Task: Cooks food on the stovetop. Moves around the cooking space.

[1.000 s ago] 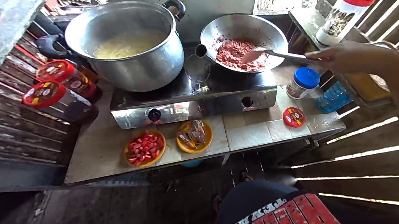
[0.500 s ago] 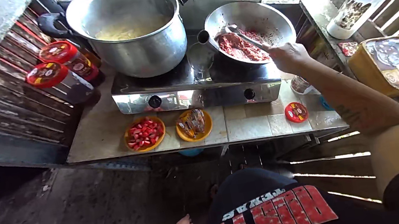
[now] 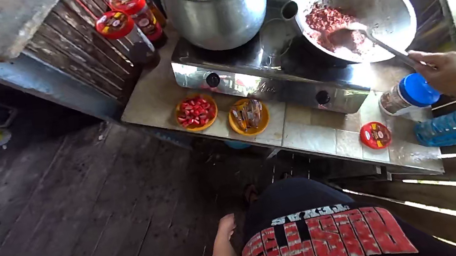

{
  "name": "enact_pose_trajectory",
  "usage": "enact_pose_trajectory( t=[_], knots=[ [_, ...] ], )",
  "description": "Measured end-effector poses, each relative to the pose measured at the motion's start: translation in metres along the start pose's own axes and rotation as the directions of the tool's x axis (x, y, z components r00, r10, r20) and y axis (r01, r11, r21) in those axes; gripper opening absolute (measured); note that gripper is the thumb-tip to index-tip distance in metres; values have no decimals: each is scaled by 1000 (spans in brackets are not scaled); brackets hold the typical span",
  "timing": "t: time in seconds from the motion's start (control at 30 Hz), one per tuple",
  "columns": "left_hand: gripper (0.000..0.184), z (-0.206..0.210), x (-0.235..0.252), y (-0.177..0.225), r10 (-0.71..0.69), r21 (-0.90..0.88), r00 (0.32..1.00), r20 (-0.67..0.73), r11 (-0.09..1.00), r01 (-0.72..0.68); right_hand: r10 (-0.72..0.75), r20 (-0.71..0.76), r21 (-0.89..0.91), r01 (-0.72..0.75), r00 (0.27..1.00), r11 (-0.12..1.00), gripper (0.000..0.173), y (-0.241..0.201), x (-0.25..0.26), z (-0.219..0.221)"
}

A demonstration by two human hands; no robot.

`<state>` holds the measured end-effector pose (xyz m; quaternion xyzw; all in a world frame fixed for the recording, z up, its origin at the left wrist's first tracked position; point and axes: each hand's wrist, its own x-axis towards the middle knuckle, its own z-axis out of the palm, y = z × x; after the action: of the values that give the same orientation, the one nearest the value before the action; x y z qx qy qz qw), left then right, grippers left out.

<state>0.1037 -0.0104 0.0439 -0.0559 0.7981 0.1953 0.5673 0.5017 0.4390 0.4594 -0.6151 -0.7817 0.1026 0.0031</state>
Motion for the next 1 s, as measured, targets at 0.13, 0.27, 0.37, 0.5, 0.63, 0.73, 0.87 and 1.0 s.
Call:
enact_pose_trajectory(
  t=[0.13,0.27,0.37,0.5,0.63,0.73,0.87,1.0],
  knots=[
    [43,0,-13,31,55,-39,998,-38,998,-56,47,-40,26,-46,998,999,43,-36,53,-2],
    [45,8,-22,71,127,-80,989,-70,988,-132,45,-39,-67,-48,998,997,40,4,89,25],
    [45,18,-25,88,160,-86,983,-88,982,-168,46,20,-69,-45,999,997,41,30,48,-5],
    [46,34,-29,108,194,-254,974,-121,942,-219,81,59,-97,-75,995,992,40,41,-20,-32],
    [42,32,-50,161,355,-428,870,-342,766,-481,37,12,20,-37,999,999,42,59,6,2],
    [43,19,-69,219,421,-466,787,-452,640,-610,-139,-148,72,151,979,986,37,60,42,18],
    [48,-3,-77,280,410,-460,789,-458,650,-605,-227,-89,8,229,970,973,39,62,62,28],
    [43,-15,-83,310,341,-405,790,-509,715,-570,-86,31,72,84,996,994,44,67,20,-16]
  ],
)
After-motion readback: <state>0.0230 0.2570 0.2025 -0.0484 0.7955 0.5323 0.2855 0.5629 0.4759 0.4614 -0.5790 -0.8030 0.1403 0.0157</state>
